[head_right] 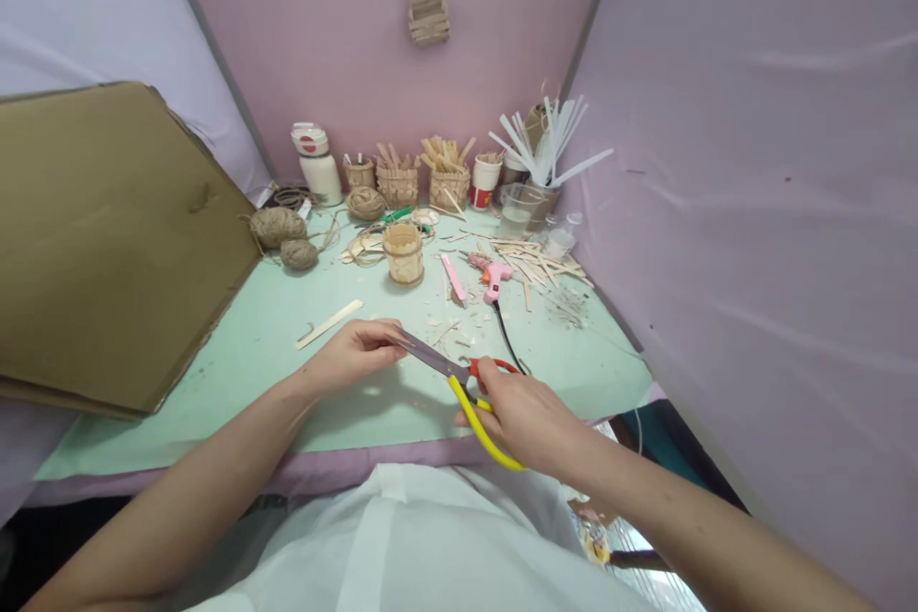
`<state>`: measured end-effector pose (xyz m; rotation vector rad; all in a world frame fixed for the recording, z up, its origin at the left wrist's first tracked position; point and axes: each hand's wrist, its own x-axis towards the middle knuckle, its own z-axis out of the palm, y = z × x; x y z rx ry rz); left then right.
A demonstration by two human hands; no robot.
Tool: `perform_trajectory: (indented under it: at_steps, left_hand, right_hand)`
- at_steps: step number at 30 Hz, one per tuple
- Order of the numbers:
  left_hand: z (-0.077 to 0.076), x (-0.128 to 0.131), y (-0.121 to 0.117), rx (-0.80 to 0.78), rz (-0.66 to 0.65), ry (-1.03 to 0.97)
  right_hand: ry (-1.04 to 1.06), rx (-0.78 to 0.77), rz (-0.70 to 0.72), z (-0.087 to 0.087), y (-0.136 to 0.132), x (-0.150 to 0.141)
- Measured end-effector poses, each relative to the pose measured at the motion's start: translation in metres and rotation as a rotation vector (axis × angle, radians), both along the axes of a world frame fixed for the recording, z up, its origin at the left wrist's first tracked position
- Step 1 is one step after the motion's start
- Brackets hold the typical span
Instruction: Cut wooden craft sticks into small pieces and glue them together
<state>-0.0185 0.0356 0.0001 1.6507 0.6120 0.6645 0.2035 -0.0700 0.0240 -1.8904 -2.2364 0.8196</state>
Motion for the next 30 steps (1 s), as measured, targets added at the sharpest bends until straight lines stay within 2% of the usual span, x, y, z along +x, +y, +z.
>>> perform_trajectory:
  at_steps: [10,13,20,26,30]
  left_hand:
    - [-0.003,-0.002,0.002,-0.017,-0.024,0.029]
    - [-0.004,0.000,0.002,-0.055,0.017,0.020]
    - [-0.006,0.003,0.000,-0.265,0.234,0.021]
    - [-0.008,0.004,0.002,-0.348,0.287,-0.066]
    - [-0.008,0.005,0.002,-0.353,0.325,-0.089]
  right_hand:
    - [0.014,-0.061,0.006,0.002,0.000,0.001]
    - [0.121,-0.087,-0.016,0.003,0.000,0.002]
    - [0.320,-0.030,-0.157,-0.002,0.013,0.003]
    - [0.549,-0.114,-0.244,-0.006,0.018,-0.010]
    - [0.716,-0.199,-0.242,-0.015,0.018,-0.016]
